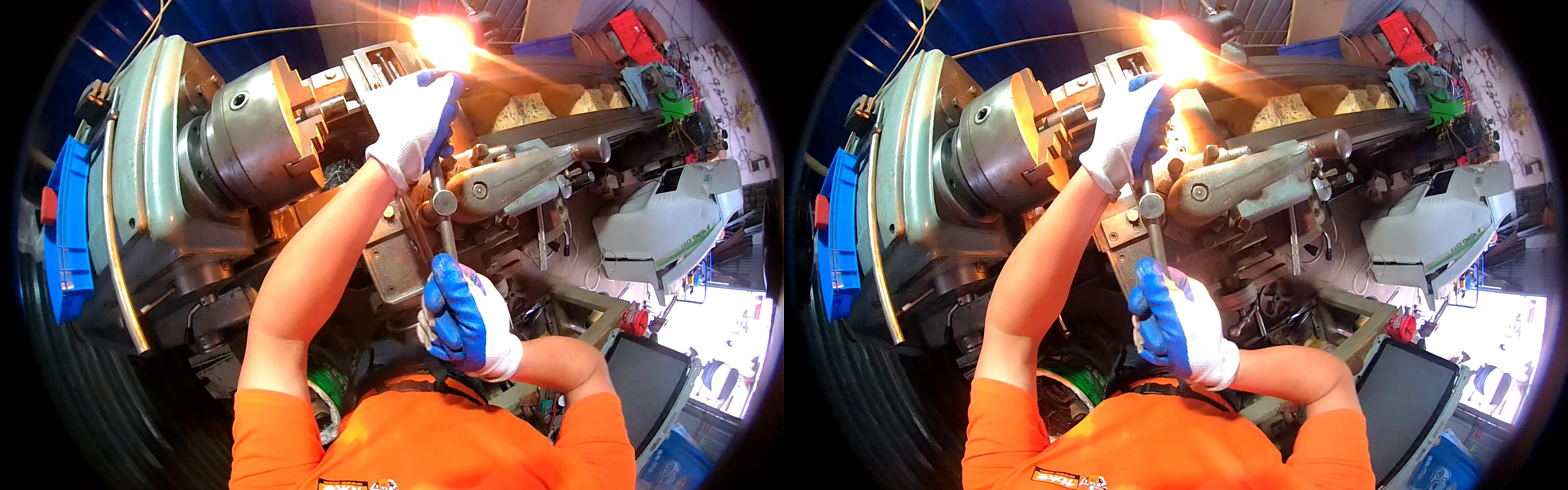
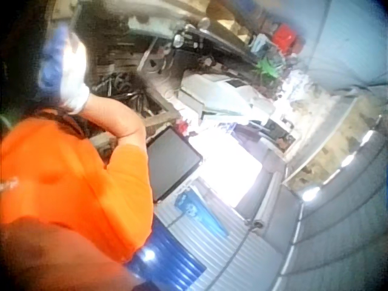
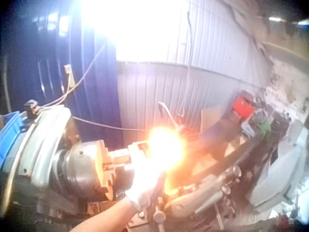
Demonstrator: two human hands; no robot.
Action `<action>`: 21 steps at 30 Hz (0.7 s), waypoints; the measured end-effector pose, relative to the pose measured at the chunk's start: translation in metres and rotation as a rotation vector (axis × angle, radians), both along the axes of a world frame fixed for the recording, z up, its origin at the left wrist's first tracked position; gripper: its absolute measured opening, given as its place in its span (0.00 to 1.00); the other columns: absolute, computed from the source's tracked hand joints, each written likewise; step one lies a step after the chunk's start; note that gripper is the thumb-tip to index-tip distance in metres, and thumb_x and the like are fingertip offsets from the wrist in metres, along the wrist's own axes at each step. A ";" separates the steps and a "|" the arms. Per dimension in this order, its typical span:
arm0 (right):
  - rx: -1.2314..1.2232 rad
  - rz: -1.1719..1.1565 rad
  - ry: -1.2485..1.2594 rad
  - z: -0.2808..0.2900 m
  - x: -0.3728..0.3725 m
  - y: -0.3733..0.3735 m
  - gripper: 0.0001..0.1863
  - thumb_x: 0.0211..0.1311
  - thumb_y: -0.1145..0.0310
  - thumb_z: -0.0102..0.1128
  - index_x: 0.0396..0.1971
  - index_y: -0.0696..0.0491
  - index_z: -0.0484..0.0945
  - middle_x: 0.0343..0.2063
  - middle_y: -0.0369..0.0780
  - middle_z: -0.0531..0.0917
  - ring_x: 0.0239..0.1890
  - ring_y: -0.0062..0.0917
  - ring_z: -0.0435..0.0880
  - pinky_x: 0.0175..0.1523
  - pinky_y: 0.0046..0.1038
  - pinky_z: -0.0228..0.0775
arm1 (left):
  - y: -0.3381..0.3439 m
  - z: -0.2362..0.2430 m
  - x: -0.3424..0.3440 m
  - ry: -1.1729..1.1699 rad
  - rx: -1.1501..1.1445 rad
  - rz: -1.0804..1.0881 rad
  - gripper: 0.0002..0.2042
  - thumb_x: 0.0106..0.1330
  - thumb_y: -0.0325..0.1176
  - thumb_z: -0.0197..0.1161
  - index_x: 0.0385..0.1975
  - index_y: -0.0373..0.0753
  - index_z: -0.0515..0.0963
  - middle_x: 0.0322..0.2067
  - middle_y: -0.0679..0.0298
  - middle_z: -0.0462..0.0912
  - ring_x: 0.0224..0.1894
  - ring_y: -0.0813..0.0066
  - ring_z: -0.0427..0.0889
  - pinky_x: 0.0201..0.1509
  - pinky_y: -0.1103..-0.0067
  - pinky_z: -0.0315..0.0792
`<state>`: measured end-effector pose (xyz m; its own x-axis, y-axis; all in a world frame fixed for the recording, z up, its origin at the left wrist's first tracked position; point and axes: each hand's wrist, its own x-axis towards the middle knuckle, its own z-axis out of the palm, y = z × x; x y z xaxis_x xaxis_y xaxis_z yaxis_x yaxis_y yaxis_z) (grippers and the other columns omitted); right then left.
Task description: The person operates a metal lathe, using a wrench to tighten the chuck and adjusting the tool post and tailstock. They rotate the chuck by hand to check alignment and make fine adjustments to the tool position while the machine is stationary.
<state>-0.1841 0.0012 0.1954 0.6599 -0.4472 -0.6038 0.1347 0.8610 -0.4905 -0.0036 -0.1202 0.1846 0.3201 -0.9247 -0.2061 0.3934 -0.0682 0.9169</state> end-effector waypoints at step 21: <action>-1.761 0.842 0.527 0.081 -0.012 -0.159 0.14 0.61 0.66 0.61 0.44 0.57 0.80 0.30 0.46 0.84 0.34 0.37 0.83 0.44 0.33 0.73 | 0.118 0.045 0.055 -1.622 -0.050 -0.143 0.14 0.55 0.32 0.70 0.43 0.43 0.82 0.32 0.59 0.83 0.36 0.59 0.83 0.42 0.73 0.76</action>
<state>-0.1964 -0.1580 0.2761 0.9175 -0.3837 -0.1050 -0.3750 -0.7460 -0.5503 0.0517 -0.0019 0.2299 0.0752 -0.9593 0.2723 -0.9393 0.0236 0.3424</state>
